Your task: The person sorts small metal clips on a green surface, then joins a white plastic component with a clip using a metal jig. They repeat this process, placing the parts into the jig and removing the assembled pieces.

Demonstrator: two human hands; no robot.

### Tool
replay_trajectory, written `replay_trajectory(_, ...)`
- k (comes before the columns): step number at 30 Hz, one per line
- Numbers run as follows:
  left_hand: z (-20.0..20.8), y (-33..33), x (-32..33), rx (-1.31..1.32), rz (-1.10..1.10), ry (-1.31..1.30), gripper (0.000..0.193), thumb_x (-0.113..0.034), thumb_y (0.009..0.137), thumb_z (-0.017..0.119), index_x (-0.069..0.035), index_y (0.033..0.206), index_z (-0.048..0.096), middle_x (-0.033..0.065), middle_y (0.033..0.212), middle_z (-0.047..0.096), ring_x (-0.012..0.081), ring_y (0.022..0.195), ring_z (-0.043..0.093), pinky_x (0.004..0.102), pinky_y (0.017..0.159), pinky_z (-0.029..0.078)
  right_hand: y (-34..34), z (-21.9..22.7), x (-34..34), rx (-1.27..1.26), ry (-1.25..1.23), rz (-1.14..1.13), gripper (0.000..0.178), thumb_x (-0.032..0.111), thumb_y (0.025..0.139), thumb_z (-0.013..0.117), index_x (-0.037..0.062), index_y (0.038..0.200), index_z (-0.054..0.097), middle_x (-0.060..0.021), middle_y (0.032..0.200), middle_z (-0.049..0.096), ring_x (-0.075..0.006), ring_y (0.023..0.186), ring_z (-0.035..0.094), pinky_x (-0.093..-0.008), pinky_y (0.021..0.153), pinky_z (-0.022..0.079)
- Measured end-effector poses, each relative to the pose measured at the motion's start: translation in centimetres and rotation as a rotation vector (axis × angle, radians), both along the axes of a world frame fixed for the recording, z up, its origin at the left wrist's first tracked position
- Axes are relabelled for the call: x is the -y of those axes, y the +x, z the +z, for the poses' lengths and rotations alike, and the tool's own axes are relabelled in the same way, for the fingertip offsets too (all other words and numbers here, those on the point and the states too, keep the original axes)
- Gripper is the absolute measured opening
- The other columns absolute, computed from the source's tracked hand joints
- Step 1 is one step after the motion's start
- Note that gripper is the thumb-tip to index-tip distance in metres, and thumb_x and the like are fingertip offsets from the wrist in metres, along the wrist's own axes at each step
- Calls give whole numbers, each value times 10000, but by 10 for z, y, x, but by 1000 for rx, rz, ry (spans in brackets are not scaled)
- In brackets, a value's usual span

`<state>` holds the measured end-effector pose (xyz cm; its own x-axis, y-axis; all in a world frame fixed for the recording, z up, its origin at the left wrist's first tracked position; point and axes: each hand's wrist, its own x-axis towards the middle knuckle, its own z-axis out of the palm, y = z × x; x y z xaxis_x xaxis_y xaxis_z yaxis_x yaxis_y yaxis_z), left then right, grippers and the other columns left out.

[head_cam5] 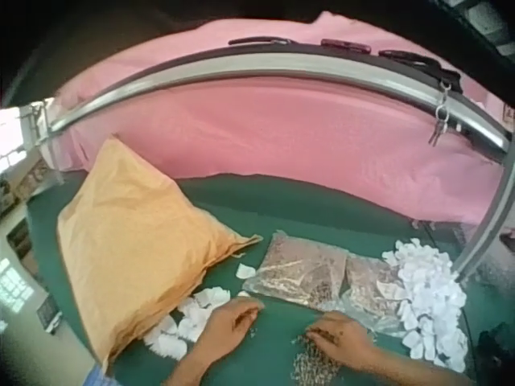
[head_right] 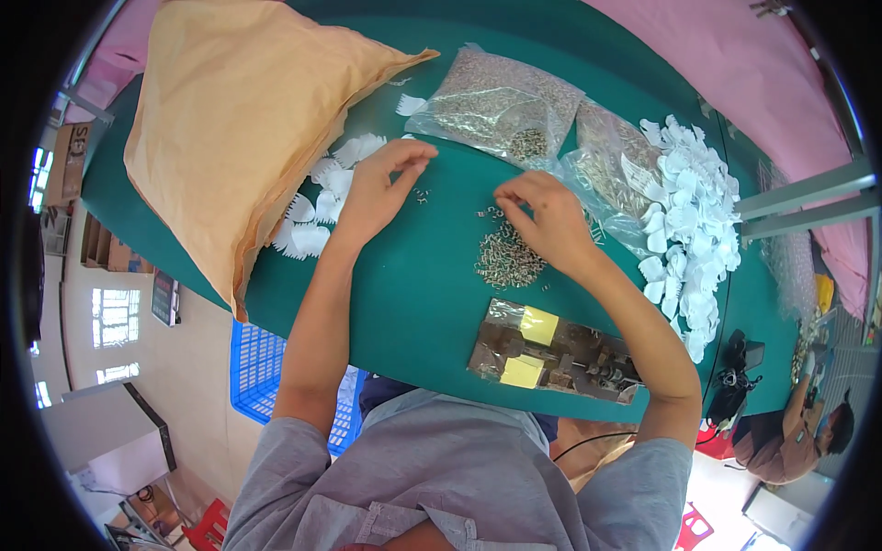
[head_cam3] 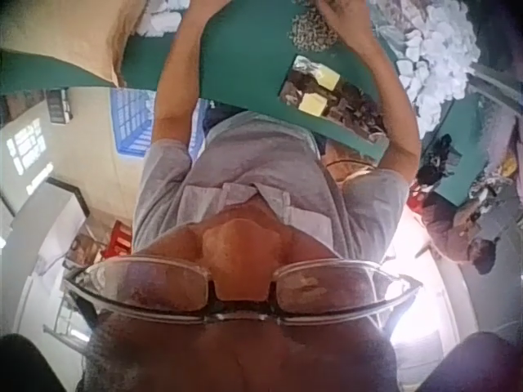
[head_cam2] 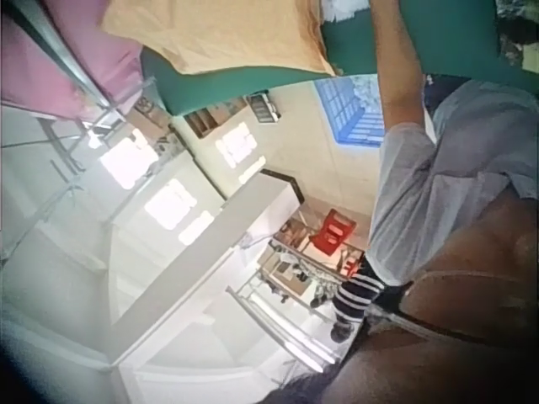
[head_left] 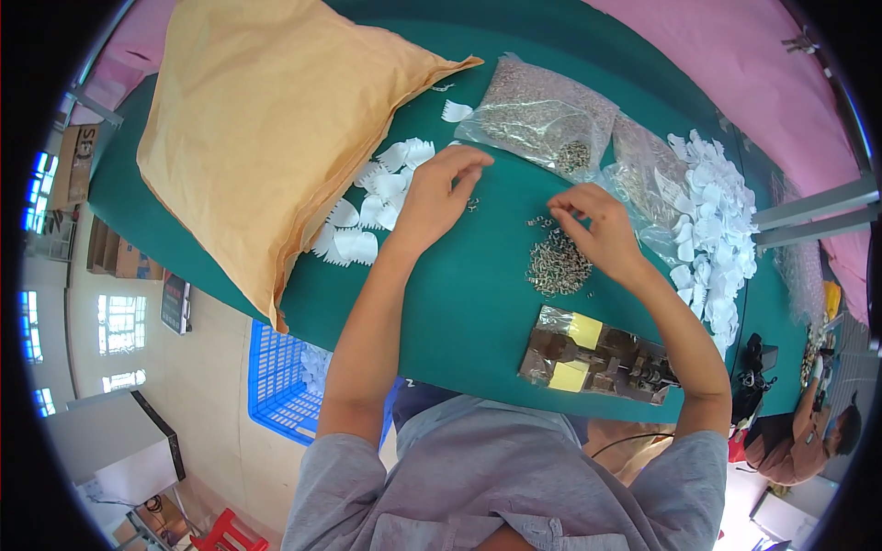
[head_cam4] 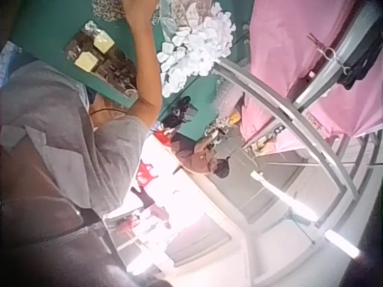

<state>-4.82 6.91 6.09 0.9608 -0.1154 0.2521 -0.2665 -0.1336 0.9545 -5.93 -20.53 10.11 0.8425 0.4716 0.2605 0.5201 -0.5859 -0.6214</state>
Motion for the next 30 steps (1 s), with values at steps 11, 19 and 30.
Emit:
replay_trajectory(11, 8, -29, 3, 181, -8, 761, 334, 6, 848, 734, -31, 1178, 765, 139, 1298, 703, 354, 1216, 626, 425, 1020, 517, -63, 26, 87, -58, -16, -78, 101, 72, 954, 710, 24, 1037, 741, -108, 968, 713, -245, 850, 691, -336, 698, 572)
replay_trajectory(19, -4, -23, 17, 256, 101, 796, 183, 10, 827, 735, -15, 1001, 785, 129, 1062, 754, 339, 1016, 695, 417, 895, 558, -110, 43, 132, 7, 117, -323, 119, 8, 931, 721, -6, 1046, 751, -86, 947, 719, -155, 796, 652, -271, 722, 519)
replay_trajectory(30, 1, -6, 9, 147, 1, 744, 136, 21, 788, 741, 10, 922, 759, 124, 887, 751, 252, 756, 732, 347, 720, 588, -141, 26, 182, -173, 501, -639, 166, 63, 994, 690, -23, 1119, 755, -49, 977, 753, -102, 868, 691, -247, 790, 548)
